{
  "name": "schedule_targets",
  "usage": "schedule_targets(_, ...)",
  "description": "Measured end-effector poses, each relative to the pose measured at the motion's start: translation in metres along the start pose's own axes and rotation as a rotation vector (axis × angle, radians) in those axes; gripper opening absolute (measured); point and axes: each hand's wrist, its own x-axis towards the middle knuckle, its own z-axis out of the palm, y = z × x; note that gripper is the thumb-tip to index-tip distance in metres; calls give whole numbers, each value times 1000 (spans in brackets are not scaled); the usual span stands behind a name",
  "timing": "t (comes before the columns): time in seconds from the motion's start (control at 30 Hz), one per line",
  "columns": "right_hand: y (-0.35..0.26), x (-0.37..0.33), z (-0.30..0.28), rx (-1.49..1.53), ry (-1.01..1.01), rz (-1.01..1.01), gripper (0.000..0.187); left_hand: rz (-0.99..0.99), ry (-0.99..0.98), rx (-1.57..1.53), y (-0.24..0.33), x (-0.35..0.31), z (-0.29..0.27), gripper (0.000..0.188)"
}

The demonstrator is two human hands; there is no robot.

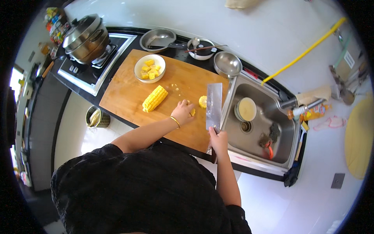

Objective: The person cuts a corn cob into smaller segments on a wooden cutting board using a large knife. They then transfer the cut corn pieces into a white bowl. The person handles the corn cob and the knife throughout the process.

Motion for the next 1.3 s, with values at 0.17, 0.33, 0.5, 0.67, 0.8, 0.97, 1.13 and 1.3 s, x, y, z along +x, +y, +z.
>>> schedule_targets(0.17, -12, -11, 13, 10, -2, 89, 28, -287, 197, -724, -43, 25, -95, 44)
schedule_targets(0.33, -13, -11, 33, -21, -57, 79, 30, -219, 307, -260, -145, 52, -168, 51)
schedule_targets(0.5, -21, -14, 36, -77, -59, 92, 32, -213, 168, -261, -200, 71, -165, 58)
schedule_targets(0.67, -25, -14, 33, -99, -9, 77, 32, -161, 228, -517, -202, 75, -172, 51)
schedule_targets(0.8, -29, -17, 24, -87, 24, 60, 32, -190, 400, -758, -181, 78, -189, 34)
schedule_targets(0.97, -12, -9, 5, -107, 143, -8, 33, -18, 287, -492, -62, 69, -132, 29)
schedule_targets(1.13, -25, -16, -6, -6, 153, 27, 33, 281, 38, -223, 6, 59, -24, 30)
schedule_targets(1.3, -34, -28, -14, -71, 147, 45, 32, 233, 65, -263, -1, 74, 48, 24)
